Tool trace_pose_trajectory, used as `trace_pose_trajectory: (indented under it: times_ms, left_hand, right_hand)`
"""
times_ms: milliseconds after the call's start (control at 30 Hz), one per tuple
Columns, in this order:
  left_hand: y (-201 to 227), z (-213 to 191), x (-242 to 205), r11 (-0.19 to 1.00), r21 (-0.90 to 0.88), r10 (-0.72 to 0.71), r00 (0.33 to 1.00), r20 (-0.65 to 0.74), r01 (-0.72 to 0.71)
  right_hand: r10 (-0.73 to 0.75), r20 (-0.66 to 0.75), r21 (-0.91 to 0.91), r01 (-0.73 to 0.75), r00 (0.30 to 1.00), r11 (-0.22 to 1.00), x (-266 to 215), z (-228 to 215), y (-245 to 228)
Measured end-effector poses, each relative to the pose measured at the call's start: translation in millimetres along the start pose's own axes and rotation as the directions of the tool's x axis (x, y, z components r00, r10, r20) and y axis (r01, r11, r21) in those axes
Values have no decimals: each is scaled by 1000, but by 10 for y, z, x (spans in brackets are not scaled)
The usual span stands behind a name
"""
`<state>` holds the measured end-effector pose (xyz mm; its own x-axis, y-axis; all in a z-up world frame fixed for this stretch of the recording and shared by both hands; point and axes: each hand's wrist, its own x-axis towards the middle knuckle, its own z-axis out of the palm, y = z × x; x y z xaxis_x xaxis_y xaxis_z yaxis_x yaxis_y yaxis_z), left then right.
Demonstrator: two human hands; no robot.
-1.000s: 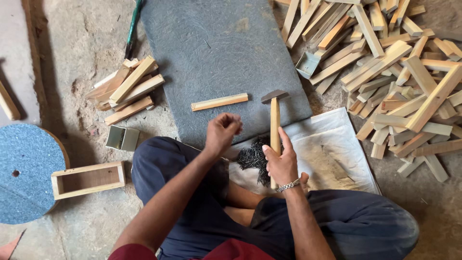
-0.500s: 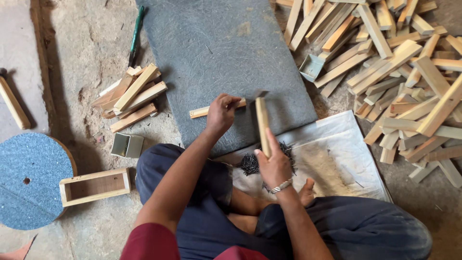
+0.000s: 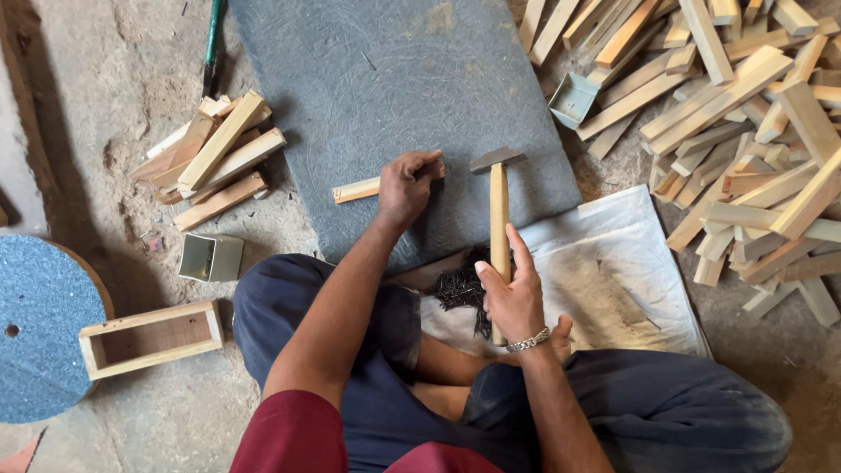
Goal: The person sits on the floor and repeatedly hammers nails into small wooden slats. They pick up each slat, position a nail, strike it with a hammer, and then set the finished piece aside.
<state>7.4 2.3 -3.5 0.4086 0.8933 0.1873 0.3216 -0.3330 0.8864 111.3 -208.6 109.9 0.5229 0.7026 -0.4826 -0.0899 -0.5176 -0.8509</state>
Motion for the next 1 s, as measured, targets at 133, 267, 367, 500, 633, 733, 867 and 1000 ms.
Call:
trace_pose_trajectory:
  times_ms: [133,267,367,500,633,733,867,1000]
  left_hand:
    - [44,2,-13,993,120,-10,999,32,6]
    - [59,-5,-5,992,123,9,1000,20,-11]
    - [61,-7,-41,984,152,90,996,3,-89]
    - [75,-10,-51,975,166,152,988,-16,-147]
    - [68,-24,-96,969,124,222,973,-58,-214]
    - [75,-21,-111,989,105,108,994,-34,-104]
    - [87,-44,-86,999,49,2,1000,-8,-2]
    - [66,-16,-85,997,60,-52,999,14,51]
  right_hand:
    - [11,13,7,-11,1000,1000,-21,-11,10]
    - [5,16,8,-5,1000,1000,-7,-2,20]
    - [5,16,11,-6,1000,1000,-25,13,5]
    - [-151,-5,-296,142,989,944,-52,-19,-130]
    - [-313,39,-515,288,949,808,-176,-87,-273]
    - [-534,71,-524,487,843,699,-253,-53,-335]
    - [-573,122,-524,542,811,656,-198,88,-418]
    - [-353,137,-588,363,925,723,-145,59,-472]
